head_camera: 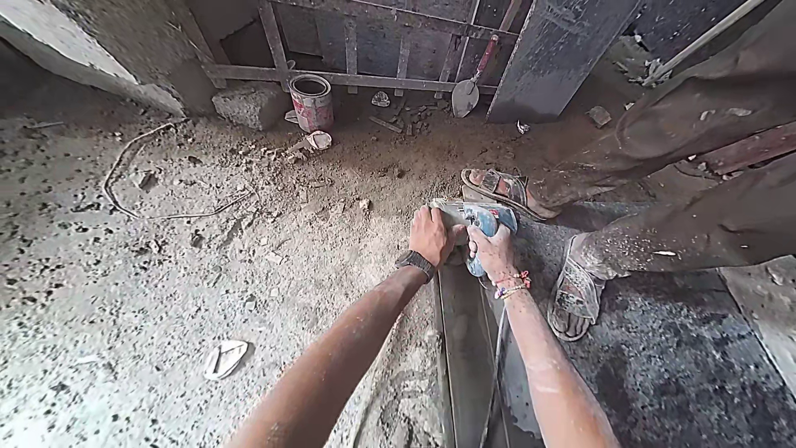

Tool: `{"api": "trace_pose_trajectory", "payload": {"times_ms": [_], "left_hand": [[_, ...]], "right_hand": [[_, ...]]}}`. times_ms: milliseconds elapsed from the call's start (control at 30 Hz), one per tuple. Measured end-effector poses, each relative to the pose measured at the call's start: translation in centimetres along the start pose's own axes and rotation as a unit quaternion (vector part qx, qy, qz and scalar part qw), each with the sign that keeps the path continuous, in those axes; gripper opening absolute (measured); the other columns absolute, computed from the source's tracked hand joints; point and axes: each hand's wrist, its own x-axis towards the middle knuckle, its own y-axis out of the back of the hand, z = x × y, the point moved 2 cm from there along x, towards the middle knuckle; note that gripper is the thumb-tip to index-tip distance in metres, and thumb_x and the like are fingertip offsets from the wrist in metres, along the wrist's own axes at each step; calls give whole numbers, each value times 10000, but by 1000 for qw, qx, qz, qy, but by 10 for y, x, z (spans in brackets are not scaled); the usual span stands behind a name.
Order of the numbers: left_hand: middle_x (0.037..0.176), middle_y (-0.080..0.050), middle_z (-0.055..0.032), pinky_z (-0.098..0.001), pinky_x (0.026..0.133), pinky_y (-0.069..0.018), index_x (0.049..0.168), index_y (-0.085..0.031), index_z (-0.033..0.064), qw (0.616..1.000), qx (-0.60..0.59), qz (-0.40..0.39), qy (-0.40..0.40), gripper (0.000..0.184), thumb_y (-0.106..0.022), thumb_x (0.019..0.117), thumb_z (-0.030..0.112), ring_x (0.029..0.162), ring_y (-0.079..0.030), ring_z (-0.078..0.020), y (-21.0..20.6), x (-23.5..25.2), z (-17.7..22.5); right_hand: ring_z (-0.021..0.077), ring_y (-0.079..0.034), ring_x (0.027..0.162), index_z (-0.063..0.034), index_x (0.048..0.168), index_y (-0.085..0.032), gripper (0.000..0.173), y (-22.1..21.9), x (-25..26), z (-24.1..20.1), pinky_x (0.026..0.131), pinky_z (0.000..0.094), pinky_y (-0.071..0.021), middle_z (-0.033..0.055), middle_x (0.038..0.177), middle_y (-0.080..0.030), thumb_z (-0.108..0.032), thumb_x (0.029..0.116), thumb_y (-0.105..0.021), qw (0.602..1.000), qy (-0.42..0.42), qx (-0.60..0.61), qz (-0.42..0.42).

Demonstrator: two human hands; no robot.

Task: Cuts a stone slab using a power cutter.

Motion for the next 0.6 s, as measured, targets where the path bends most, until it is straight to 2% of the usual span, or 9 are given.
{"api": "trace_pose_trajectory", "payload": {"times_ms": [100,333,500,600], "left_hand": [[1333,-558,-317,-547,1096,-443,1312,-570,-93,1000,-7,11,-6,707,-650,973,522,1301,-536,-457,0,2,0],[1331,-556,-316,-543,1087,-455,1323,-562,-90,1000,-9,10,-2,707,-657,972,517,1292,-542,-455,0,7,-3],[1318,-559,-307,-542,1079,-460,1309,-568,-81,1000,-8,18,-5,709,-658,966,534,1282,-544,-454,-3,10,-6],[1323,-556,-308,-552,1076,-461,1315,-563,-83,1000,-10,23,-5,726,-664,959,542,1285,-540,-459,-3,13,-6]], "right_hand": [[90,-558,453,27,1020,-551,177,-1,4,0,486,243,-537,10,595,-545,-109,981,-658,1000,1,-2,3],[93,-572,476,49,1088,-541,233,-4,7,-2,513,249,-545,26,626,-560,-110,975,-670,1000,-9,-25,4],[87,-565,460,31,1012,-555,176,-5,9,-2,501,244,-539,10,592,-552,-104,974,-662,999,-3,-32,7],[96,-574,471,29,1025,-558,187,-5,11,-2,513,252,-547,17,605,-561,-115,969,-665,999,3,-38,4]]}}
